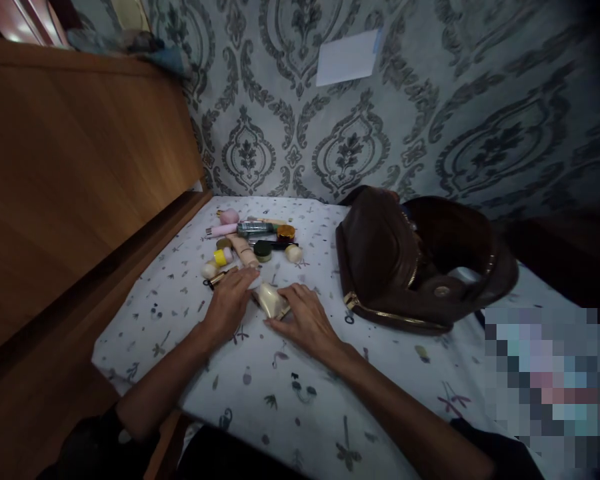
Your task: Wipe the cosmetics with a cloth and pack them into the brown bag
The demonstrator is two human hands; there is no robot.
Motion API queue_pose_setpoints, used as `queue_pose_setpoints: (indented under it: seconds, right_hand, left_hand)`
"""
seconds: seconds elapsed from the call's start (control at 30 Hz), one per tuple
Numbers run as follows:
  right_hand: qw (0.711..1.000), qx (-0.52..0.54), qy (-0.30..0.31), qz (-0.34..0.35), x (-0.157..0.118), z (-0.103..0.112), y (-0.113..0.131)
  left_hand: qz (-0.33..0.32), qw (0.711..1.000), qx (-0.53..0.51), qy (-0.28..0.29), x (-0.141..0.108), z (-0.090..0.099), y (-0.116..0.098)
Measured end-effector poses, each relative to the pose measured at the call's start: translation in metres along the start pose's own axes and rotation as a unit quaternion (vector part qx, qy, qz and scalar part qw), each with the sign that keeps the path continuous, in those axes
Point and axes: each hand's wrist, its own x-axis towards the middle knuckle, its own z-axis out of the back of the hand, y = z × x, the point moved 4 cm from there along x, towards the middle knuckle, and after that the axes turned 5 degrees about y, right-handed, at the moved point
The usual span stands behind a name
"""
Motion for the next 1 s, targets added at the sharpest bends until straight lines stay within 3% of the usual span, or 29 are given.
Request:
queue_pose_setpoints:
  seconds: [0.23,0.37,0.5,0.6,0.73,0.87,1.0]
  right_hand:
    - [0.999,0.05,0.018,-0.005,0.003,0.001,-0.008]
    - [0.993,0.112,0.034,0.028,0.003,0.004,-0.014]
    - [0.992,0.115,0.048,0.036,0.001,0.004,-0.016]
    - [0.995,0.088,0.045,0.026,0.0,0.004,-0.014]
    - [0.998,0.052,0.038,0.025,-0.003,0.005,-0.009]
    - [0.998,0.04,0.021,0.041,-0.007,0.009,-0.004]
    - [0.992,0.057,0.006,0.112,-0.009,0.009,0.007]
  left_hand:
    - [-0.081,0.994,0.017,0.07,-0.006,-0.011,-0.04]
    - [-0.135,0.982,-0.023,0.132,-0.008,-0.016,-0.061]
    - [-0.073,0.967,-0.172,0.173,-0.005,-0.01,-0.059]
    - [0.043,0.958,-0.257,0.119,-0.001,0.001,-0.039]
    - [0.169,0.954,-0.244,-0.032,0.003,0.017,-0.002]
    - [0.193,0.96,-0.193,-0.068,0.006,0.017,0.02]
    - [0.196,0.961,-0.179,-0.073,0.011,0.012,0.026]
